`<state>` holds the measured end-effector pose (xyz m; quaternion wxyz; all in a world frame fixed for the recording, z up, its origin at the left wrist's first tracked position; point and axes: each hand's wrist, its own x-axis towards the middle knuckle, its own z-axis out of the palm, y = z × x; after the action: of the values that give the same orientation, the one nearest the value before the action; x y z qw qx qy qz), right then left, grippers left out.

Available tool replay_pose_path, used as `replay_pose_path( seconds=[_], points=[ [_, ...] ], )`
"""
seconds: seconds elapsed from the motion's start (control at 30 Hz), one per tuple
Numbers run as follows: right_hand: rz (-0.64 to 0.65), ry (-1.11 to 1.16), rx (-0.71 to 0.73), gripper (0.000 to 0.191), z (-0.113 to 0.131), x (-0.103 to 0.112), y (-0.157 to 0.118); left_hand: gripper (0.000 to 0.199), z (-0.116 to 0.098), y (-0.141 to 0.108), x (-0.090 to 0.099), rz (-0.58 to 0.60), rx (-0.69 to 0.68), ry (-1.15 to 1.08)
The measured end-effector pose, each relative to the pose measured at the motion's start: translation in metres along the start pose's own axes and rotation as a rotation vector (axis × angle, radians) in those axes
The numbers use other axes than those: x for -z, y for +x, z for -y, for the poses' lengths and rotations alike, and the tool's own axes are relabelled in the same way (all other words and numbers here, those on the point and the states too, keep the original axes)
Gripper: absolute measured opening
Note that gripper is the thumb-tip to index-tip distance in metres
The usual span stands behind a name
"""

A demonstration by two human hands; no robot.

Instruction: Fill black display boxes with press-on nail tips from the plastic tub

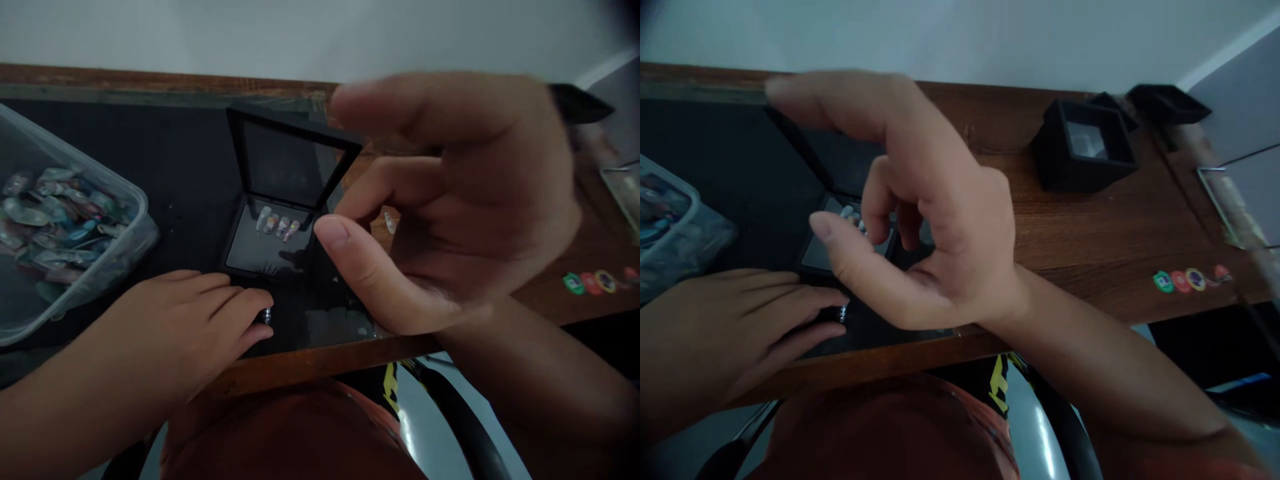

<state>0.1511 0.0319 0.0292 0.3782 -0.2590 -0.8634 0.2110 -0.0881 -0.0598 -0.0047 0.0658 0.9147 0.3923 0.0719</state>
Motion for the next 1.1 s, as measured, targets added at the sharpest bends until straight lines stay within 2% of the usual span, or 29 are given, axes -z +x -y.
replay_pose_path(
  seconds=[0.07, 0.1, 0.17, 0.3, 0.4, 0.5, 0.67, 0.87, 0.97, 1.1],
  points=[
    [-0.139, 0.087, -0.016, 0.03, 0.002, -0.002, -0.002, 0.042, 0.001, -0.001, 0.002, -0.017, 0.004, -0.012],
    [-0.164, 0.11, -0.021, 0.026, 0.002, -0.004, -0.003, 0.038, 0.002, -0.001, 0.003, -0.035, 0.028, -0.047],
    [-0.161, 0.114, -0.034, 0.016, 0.001, -0.007, -0.005, 0.03, 0.005, -0.001, 0.006, -0.098, 0.121, -0.129],
    [-0.155, 0.101, -0.014, 0.018, -0.003, -0.01, -0.006, 0.024, 0.013, 0.007, 0.011, -0.237, 0.329, -0.1],
    [-0.128, 0.075, -0.028, 0.018, -0.003, -0.011, -0.006, 0.022, 0.016, 0.016, 0.01, -0.252, 0.388, -0.068],
    [-0.061, 0.038, -0.076, 0.015, -0.001, -0.011, -0.006, 0.025, 0.019, 0.024, 0.006, -0.229, 0.438, -0.1],
    [0.062, 0.016, -0.234, 0.013, 0.005, -0.006, -0.003, 0.035, 0.026, 0.031, -0.001, -0.261, 0.619, -0.117],
    [0.325, -0.332, -0.53, 0.012, 0.006, -0.002, 0.003, 0.036, 0.026, 0.033, -0.002, -0.245, 0.647, -0.124],
    [0.405, -0.403, -0.564, 0.019, 0.005, -0.004, 0.004, 0.038, 0.027, 0.033, -0.002, -0.22, 0.659, -0.126],
    [0.437, -0.417, -0.582, 0.025, 0.005, -0.007, 0.005, 0.04, 0.028, 0.033, -0.002, -0.204, 0.682, -0.126]
  ],
)
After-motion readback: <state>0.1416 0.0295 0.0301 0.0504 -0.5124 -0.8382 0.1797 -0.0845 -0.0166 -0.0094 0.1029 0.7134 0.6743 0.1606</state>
